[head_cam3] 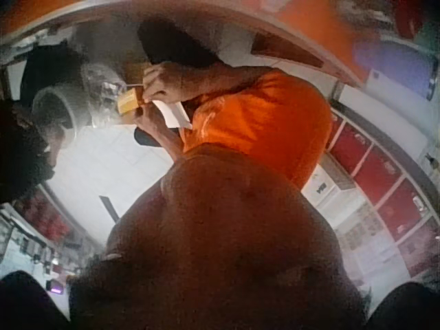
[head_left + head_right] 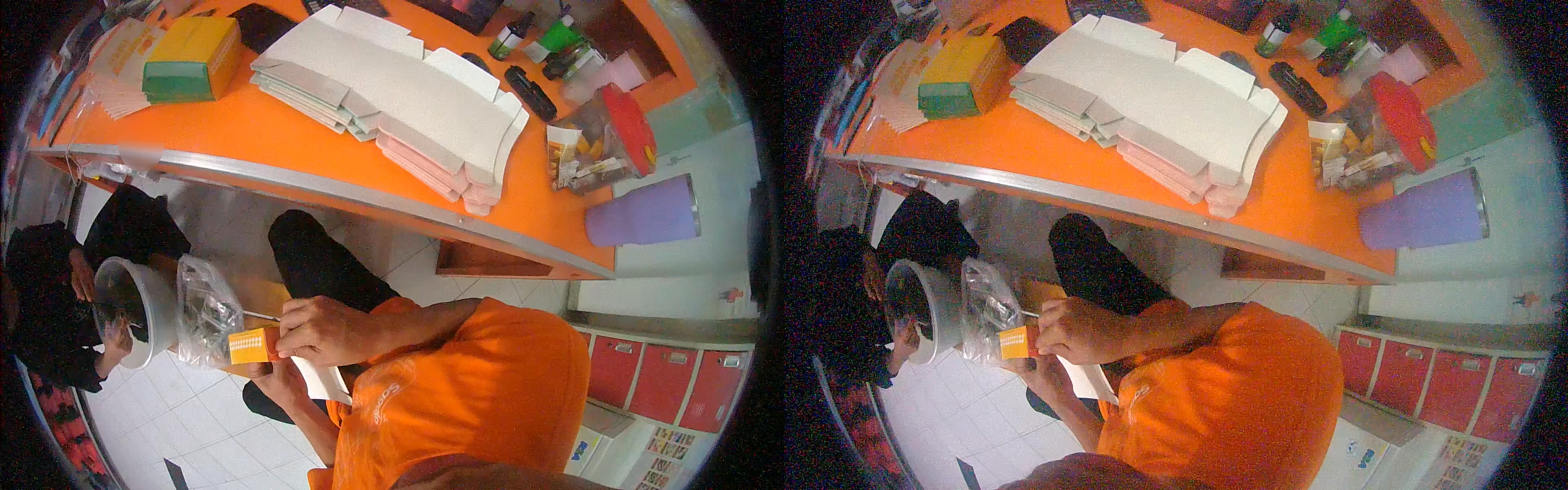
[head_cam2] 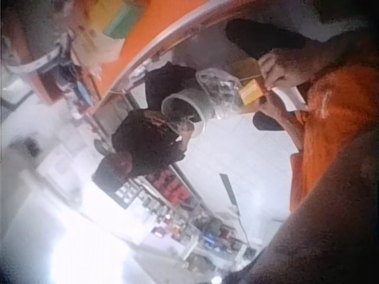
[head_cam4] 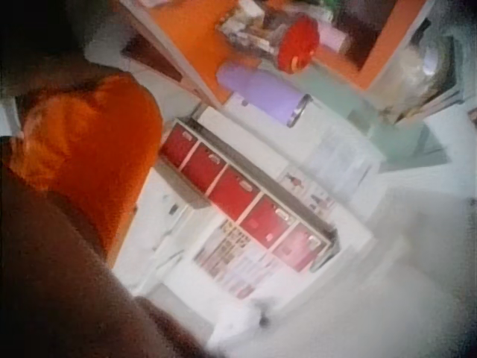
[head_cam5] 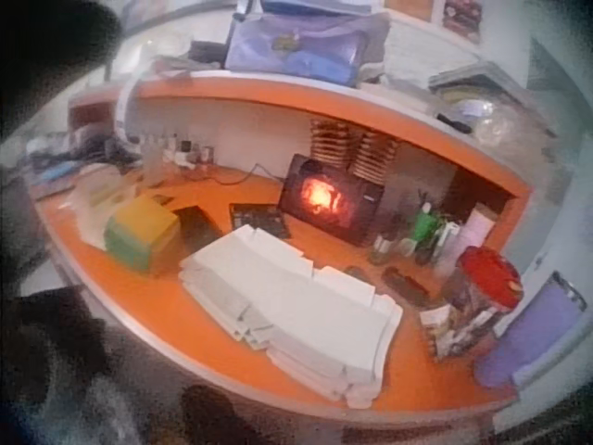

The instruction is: The person sits on the floor and repeatedly folds flat paper sheets into small rectangular boxes, then inserts small green items into them. They handle the boxes one at a time, folding edges and tucking flaps to close them.

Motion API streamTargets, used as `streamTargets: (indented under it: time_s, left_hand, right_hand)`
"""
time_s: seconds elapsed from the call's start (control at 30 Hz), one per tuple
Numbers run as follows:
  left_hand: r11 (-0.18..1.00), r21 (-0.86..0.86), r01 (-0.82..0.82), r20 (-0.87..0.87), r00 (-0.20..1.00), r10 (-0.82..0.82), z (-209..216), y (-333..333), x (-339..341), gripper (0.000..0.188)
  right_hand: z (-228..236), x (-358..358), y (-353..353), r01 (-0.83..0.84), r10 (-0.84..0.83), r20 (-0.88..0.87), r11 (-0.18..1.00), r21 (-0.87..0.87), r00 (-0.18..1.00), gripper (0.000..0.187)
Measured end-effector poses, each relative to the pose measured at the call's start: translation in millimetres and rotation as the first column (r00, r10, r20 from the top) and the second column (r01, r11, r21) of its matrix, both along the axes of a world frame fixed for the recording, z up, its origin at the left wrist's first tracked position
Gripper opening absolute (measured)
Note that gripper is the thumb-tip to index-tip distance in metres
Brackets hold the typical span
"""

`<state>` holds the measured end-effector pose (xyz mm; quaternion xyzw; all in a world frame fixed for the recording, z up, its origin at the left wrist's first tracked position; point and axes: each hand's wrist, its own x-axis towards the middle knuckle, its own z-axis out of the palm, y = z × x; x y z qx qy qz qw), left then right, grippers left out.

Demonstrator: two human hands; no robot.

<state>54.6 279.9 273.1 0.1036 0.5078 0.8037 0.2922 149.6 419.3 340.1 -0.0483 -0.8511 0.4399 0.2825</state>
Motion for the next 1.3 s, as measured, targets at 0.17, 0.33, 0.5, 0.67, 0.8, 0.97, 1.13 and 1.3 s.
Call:
streamTargets:
  time_s: [0.17, 0.33, 0.5, 0.67, 0.8, 0.97, 1.13, 1.3]
  left_hand:
    - [1.000, 0.025, -0.011, 0.027, 1.000, 0.010, -8.2, -12.9, -3.6, 0.023]
    - [0.990, -0.129, -0.050, -0.078, 0.996, 0.040, 4.7, 1.4, 6.7, 0.034]
    - [0.936, -0.344, -0.079, -0.283, 0.959, -0.024, 17.5, 0.2, 3.2, 0.048]
    - [0.935, -0.347, 0.079, -0.263, 0.948, -0.177, 22.0, -10.6, -5.6, 0.052]
    - [0.845, -0.533, 0.050, -0.661, 0.599, -0.453, 40.0, -7.3, 0.7, 0.061]
    - [0.735, -0.648, -0.202, -0.724, 0.465, -0.510, 14.2, -4.9, 4.8, 0.054]
    - [0.779, -0.566, -0.271, -0.816, 0.320, -0.482, 30.6, 6.1, 5.6, 0.031]
    - [0.889, -0.447, -0.098, -0.564, 0.803, -0.195, 30.4, 8.6, 11.7, 0.013]
  right_hand:
    - [16.0, -3.7, 10.4, 0.136, -0.136, -0.114, 0.991, 0.000, 0.984, 0.025]
    - [-4.8, -11.6, 14.3, -0.005, 0.000, -0.024, 0.974, -0.224, 1.000, 0.041]
    - [-5.9, -12.2, 6.4, -0.144, 0.198, 0.084, 0.892, -0.429, 0.977, 0.045]
    - [-20.6, -10.0, 9.8, -0.173, 0.267, 0.094, 0.817, -0.549, 0.959, 0.044]
    - [-29.4, -7.0, 12.7, -0.043, 0.143, 0.136, 0.829, -0.558, 0.980, 0.034]
    - [-21.1, -4.0, 1.6, 0.097, 0.075, 0.335, 0.879, -0.467, 0.939, 0.021]
    - [-35.8, -1.4, 3.7, 0.105, -0.061, 0.231, 0.978, -0.183, 0.971, 0.026]
    - [-24.8, 3.0, 13.6, 0.070, -0.075, 0.243, 0.997, 0.027, 0.967, 0.029]
